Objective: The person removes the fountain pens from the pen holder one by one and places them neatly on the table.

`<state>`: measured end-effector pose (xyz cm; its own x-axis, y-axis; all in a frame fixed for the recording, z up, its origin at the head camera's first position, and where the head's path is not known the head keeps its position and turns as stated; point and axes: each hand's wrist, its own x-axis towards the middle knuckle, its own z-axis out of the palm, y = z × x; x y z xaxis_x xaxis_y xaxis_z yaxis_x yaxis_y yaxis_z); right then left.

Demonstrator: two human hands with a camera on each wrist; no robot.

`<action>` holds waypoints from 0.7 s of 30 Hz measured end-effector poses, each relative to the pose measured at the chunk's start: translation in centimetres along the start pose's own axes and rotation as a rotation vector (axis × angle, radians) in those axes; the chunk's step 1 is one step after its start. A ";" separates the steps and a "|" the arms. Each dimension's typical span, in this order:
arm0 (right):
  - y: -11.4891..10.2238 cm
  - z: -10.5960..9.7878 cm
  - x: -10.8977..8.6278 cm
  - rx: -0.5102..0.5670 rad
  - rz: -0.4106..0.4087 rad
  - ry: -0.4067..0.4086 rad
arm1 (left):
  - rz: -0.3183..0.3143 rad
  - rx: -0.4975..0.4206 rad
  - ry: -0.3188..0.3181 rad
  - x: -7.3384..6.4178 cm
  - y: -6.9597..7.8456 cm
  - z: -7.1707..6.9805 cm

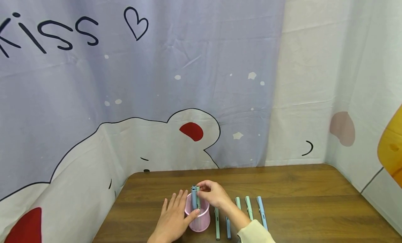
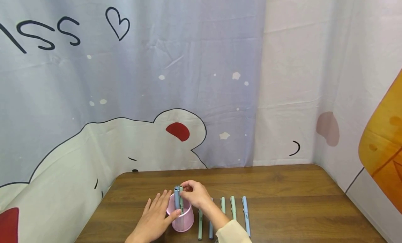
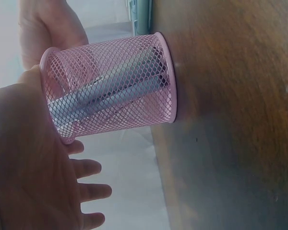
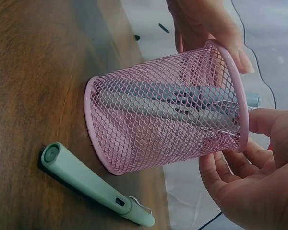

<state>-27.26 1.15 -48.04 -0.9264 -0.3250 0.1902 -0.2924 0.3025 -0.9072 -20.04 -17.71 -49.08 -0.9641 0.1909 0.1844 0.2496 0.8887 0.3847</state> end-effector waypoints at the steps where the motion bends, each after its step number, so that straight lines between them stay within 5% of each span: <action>1: 0.0 0.0 0.0 -0.004 -0.001 0.002 | 0.000 -0.002 -0.001 0.0 0.0 0.0; 21: -0.3 0.1 -0.1 -0.072 -0.038 0.045 | -0.003 -0.009 0.001 0.0 -0.1 0.1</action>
<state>-27.09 1.00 -47.79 -0.9233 -0.2976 0.2426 -0.3429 0.3551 -0.8697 -20.12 -17.72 -49.21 -0.9647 0.1881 0.1846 0.2479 0.8853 0.3934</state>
